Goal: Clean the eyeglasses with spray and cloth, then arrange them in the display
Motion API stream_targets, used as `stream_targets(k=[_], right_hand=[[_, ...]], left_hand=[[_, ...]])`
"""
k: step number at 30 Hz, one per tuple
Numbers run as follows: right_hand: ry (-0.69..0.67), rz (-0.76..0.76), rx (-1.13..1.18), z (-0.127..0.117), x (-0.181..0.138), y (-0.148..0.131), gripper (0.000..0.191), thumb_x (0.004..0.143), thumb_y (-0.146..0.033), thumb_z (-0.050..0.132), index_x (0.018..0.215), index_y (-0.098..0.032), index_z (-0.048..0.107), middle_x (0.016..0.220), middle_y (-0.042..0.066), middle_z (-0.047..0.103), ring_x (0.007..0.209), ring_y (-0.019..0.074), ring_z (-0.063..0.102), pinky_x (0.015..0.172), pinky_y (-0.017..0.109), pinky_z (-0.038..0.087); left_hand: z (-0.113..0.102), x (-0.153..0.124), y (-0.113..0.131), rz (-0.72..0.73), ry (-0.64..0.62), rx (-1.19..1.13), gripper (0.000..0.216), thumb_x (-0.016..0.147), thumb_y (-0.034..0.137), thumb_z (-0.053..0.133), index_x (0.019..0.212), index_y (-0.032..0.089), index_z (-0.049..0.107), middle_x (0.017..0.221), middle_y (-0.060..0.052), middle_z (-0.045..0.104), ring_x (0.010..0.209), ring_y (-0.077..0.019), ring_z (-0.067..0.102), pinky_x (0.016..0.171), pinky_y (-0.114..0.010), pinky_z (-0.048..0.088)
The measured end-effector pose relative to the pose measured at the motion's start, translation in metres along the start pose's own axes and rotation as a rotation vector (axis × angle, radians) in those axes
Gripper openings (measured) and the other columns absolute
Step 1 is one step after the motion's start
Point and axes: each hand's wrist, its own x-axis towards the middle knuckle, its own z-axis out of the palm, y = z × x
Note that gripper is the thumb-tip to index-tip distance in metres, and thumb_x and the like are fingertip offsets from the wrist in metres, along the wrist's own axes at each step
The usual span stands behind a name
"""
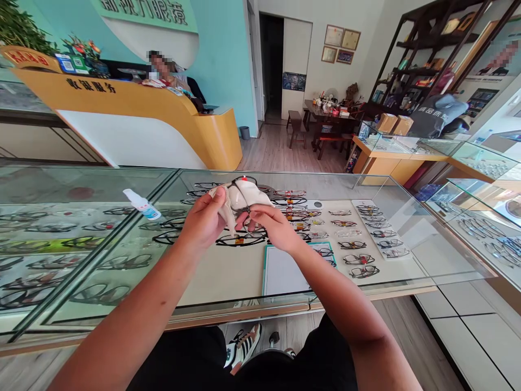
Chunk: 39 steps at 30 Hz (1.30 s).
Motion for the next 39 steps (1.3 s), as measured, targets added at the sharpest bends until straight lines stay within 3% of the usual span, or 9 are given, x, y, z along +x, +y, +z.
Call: stream_targets(k=[6,11,16,19,28,34,39], right_hand=[[0.187,-0.103,0.027,-0.012,-0.002,-0.002,0.037,0.106,-0.054,0.059,0.091,-0.024,0.076,0.107,0.008,0.078,0.09,0.0236,0.061,0.089,0.039,0.051],[0.321,-0.243,-0.063,-0.019,-0.003,-0.002,0.039,0.108,-0.057,0.062,0.098,-0.027,0.085,0.128,0.009,0.065,0.133,0.0287,0.059,0.123,0.043,0.044],[0.292,-0.261,-0.095,-0.018,-0.003,0.0,0.042,0.11,-0.06,0.061,0.109,-0.028,0.088,0.147,0.01,0.062,0.155,0.0293,0.049,0.135,0.045,0.038],[0.262,-0.225,-0.097,-0.016,-0.003,0.0,0.045,0.109,-0.064,0.061,0.112,-0.029,0.088,0.15,0.01,0.063,0.157,0.0293,0.049,0.137,0.046,0.037],[0.2,-0.191,-0.08,-0.009,-0.001,0.003,0.048,0.106,-0.07,0.065,0.114,-0.03,0.089,0.143,0.01,0.066,0.15,0.03,0.055,0.135,0.048,0.04],[0.171,-0.213,-0.128,-0.007,-0.002,0.0,0.046,0.108,-0.068,0.063,0.117,-0.031,0.09,0.133,0.01,0.07,0.145,0.0287,0.057,0.135,0.048,0.038],[0.142,-0.198,-0.142,-0.007,-0.001,0.001,0.05,0.107,-0.071,0.062,0.116,-0.03,0.09,0.129,0.01,0.069,0.14,0.0284,0.058,0.132,0.047,0.041]], left_hand=[[0.002,0.003,0.0,0.032,0.058,-0.04,0.056,0.08,0.069,0.095,0.091,0.018,0.075,0.084,-0.005,0.077,0.086,-0.0227,0.076,0.073,-0.033,0.061],[0.006,-0.004,-0.004,-0.039,0.019,0.059,0.062,0.083,0.072,0.091,0.113,0.018,0.082,0.094,-0.008,0.081,0.087,-0.0241,0.075,0.07,-0.032,0.057],[0.01,-0.012,-0.008,-0.098,-0.125,0.166,0.064,0.091,0.071,0.084,0.124,0.016,0.083,0.098,-0.009,0.081,0.086,-0.0211,0.069,0.072,-0.029,0.053],[0.013,-0.017,-0.009,-0.126,-0.167,0.218,0.061,0.094,0.072,0.08,0.123,0.018,0.084,0.091,-0.006,0.077,0.081,-0.0195,0.064,0.071,-0.029,0.051],[0.017,-0.019,-0.019,-0.159,-0.134,0.169,0.065,0.088,0.076,0.084,0.124,0.022,0.083,0.076,-0.001,0.07,0.066,-0.0156,0.057,0.059,-0.028,0.043],[0.016,-0.017,-0.023,-0.176,-0.095,0.135,0.063,0.081,0.076,0.09,0.115,0.024,0.083,0.079,-0.002,0.074,0.071,-0.0175,0.065,0.06,-0.028,0.046],[0.02,-0.018,-0.018,-0.165,-0.113,0.165,0.061,0.078,0.076,0.092,0.1,0.021,0.079,0.068,0.001,0.066,0.061,-0.014,0.054,0.054,-0.027,0.039]])
